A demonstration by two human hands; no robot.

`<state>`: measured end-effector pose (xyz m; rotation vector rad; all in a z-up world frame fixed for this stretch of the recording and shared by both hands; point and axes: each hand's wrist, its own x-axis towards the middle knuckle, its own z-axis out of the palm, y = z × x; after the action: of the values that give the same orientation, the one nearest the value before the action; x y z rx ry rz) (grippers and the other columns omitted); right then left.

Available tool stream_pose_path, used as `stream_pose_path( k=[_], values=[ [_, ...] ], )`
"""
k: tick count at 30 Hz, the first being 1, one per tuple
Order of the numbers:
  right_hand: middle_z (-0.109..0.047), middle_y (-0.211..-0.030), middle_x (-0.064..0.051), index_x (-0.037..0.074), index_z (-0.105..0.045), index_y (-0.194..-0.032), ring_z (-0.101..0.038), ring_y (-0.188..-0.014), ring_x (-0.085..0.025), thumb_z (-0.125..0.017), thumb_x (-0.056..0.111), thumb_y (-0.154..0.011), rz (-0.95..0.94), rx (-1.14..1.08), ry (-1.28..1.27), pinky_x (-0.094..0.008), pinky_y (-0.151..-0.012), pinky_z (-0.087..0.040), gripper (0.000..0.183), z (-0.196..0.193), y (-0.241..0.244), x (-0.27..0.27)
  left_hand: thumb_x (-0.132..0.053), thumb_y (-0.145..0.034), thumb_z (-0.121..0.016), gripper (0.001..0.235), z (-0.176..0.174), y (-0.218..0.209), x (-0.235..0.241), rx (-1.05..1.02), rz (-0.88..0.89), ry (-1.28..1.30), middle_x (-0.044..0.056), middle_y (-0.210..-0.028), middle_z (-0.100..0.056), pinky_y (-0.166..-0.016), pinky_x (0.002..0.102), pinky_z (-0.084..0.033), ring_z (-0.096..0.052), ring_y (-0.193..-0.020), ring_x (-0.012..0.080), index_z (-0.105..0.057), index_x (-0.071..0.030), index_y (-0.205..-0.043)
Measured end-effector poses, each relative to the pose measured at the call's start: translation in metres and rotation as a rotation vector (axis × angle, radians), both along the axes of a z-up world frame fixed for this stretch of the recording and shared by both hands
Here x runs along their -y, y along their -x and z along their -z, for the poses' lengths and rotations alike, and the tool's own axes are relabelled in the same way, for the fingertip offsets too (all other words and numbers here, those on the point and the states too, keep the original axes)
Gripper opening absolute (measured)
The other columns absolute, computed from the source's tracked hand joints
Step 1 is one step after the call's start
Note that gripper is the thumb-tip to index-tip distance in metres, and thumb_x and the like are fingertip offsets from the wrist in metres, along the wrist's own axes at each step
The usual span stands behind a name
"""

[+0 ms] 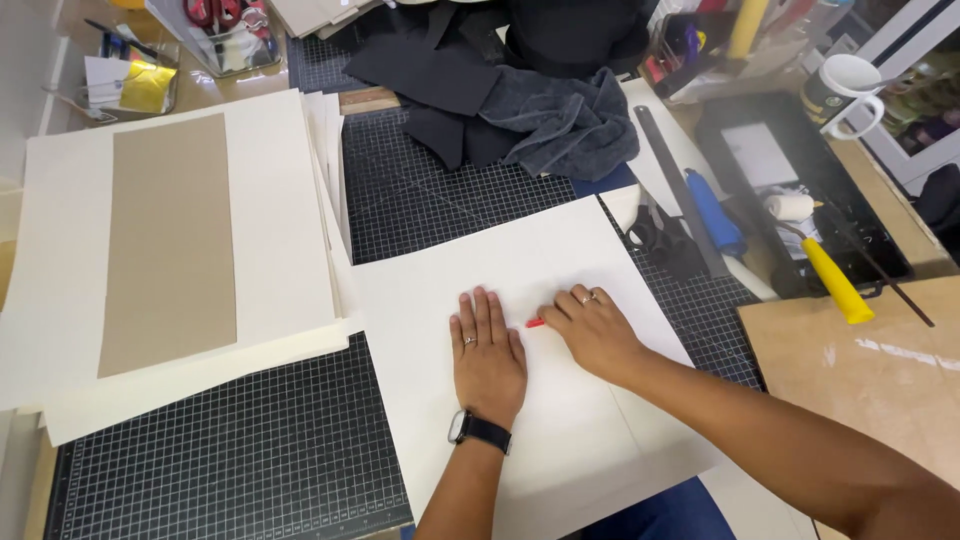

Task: Applying glue to cardboard pieces and mounting them onto paper using a roller and scraper

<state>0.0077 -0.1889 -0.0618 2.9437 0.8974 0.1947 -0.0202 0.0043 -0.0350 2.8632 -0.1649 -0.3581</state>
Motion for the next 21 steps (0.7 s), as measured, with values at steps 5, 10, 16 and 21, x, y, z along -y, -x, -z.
stream_pose_path(
  k=[5,10,16,21],
  values=[
    [-0.061,-0.108,-0.005,0.022,-0.062,-0.119,-0.055,-0.107,-0.027,-0.044,0.020,-0.104,0.063,0.089,-0.057,-0.043,-0.091,-0.043,0.024,0.008,-0.088,-0.018,-0.034,-0.108,-0.017,0.063,-0.003,0.000,0.000,-0.019,0.019,0.001,0.008,-0.174,0.003,-0.128,0.048,0.008,0.009,-0.159,0.0330,-0.007,-0.010,-0.165],
    [-0.060,-0.111,-0.005,0.024,-0.060,-0.125,-0.055,-0.109,-0.028,-0.045,0.017,-0.104,0.188,0.093,-0.057,-0.044,-0.092,-0.041,0.027,0.021,-0.138,-0.027,-0.034,-0.109,-0.015,0.062,-0.007,-0.002,-0.001,-0.040,0.023,0.009,0.007,-0.175,0.005,-0.128,0.048,0.010,0.011,-0.159,0.0326,-0.005,-0.011,-0.165],
    [-0.061,-0.109,-0.005,0.022,-0.062,-0.118,-0.054,-0.109,-0.028,-0.041,0.019,-0.104,0.027,-0.069,-0.015,-0.043,-0.090,-0.042,0.025,-0.004,-0.021,0.008,-0.035,-0.108,-0.020,0.063,0.003,-0.002,-0.002,0.017,0.031,0.007,0.008,-0.174,0.002,-0.127,0.048,0.007,0.008,-0.159,0.0335,-0.007,-0.011,-0.165],
    [-0.061,-0.108,-0.008,0.021,-0.064,-0.119,-0.056,-0.106,-0.029,-0.044,0.019,-0.104,-0.072,0.067,-0.029,-0.045,-0.087,-0.045,0.025,0.008,-0.055,0.010,-0.035,-0.108,-0.017,0.063,0.006,-0.001,-0.002,-0.007,0.030,-0.026,0.006,-0.174,0.005,-0.128,0.049,0.008,0.010,-0.158,0.0335,-0.004,-0.012,-0.165]
  ],
)
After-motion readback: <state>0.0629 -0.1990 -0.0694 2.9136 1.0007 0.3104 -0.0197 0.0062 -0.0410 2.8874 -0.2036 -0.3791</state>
